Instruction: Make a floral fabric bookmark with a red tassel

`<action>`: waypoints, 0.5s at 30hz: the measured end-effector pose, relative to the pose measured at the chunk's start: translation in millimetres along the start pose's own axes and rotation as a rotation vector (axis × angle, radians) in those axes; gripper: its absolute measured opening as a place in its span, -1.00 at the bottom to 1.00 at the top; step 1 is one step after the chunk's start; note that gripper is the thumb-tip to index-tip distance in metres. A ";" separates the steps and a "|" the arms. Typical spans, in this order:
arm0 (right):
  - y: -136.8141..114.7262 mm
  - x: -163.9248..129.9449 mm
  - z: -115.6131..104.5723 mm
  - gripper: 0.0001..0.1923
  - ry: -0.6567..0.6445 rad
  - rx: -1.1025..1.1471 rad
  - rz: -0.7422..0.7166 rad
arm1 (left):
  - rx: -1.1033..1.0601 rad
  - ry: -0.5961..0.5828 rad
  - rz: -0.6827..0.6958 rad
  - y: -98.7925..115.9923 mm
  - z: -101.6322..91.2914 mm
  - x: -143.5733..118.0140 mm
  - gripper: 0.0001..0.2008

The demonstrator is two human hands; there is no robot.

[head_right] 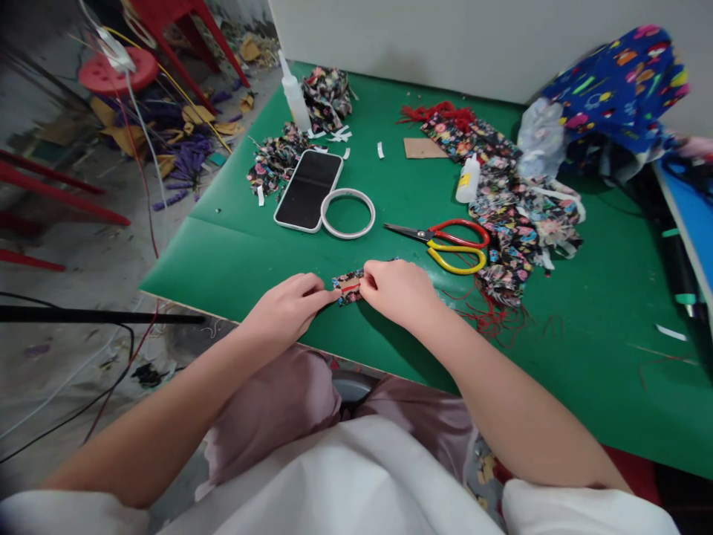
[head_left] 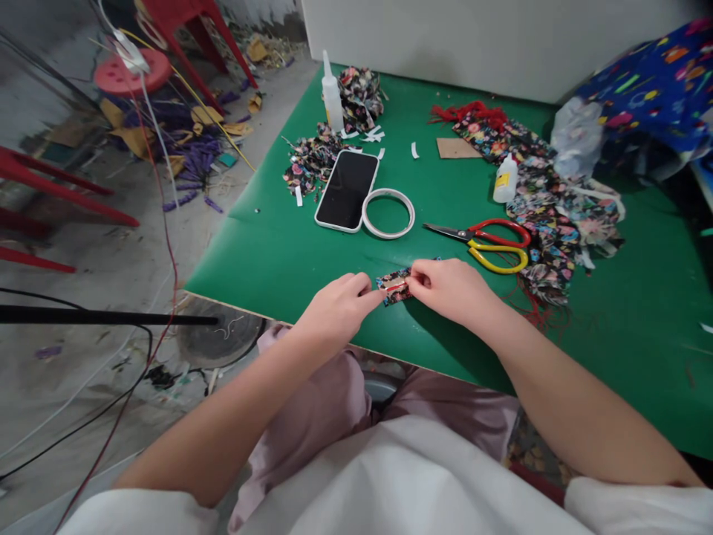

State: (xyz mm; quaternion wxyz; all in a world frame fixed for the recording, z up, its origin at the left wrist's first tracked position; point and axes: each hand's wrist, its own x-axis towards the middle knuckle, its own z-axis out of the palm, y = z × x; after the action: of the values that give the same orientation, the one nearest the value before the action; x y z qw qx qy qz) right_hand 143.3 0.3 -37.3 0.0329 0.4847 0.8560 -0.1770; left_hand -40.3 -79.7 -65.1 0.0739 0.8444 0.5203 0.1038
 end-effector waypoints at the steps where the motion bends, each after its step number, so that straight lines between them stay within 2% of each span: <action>1: 1.5 -0.5 -0.9 -0.80 0.004 -0.002 0.010 | -0.003 -0.003 -0.003 0.1 -0.2 0.1 -0.66; 4: 6.6 -2.8 -2.9 -0.81 0.031 -0.032 0.045 | -0.009 -0.021 -0.016 1.1 -1.4 0.8 -0.66; 7: 12.8 -6.6 0.5 -0.79 0.141 -0.020 0.032 | -0.002 -0.029 -0.026 1.8 -2.5 1.3 -0.66; 9: 16.1 -9.9 7.2 -0.78 0.264 0.043 -0.080 | 0.009 -0.027 -0.025 1.7 -2.9 1.4 -0.67; 11: 17.2 -13.5 16.1 -0.76 0.353 0.087 -0.272 | 0.021 -0.025 -0.020 1.1 -2.8 1.3 -0.68; 13: 15.7 -16.5 24.9 -0.72 0.357 0.088 -0.470 | 0.029 -0.021 -0.018 0.3 -2.3 0.9 -0.69; 15: 13.0 -18.2 31.4 -0.69 0.363 0.076 -0.574 | 0.033 -0.019 -0.023 -0.4 -1.3 -0.5 -0.70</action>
State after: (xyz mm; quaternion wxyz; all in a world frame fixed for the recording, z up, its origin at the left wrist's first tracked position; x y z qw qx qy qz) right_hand 160.2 -19.0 -66.0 -0.1891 0.2486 0.9422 -0.1215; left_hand -41.2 -79.9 -64.0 0.0661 0.8404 0.5310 0.0865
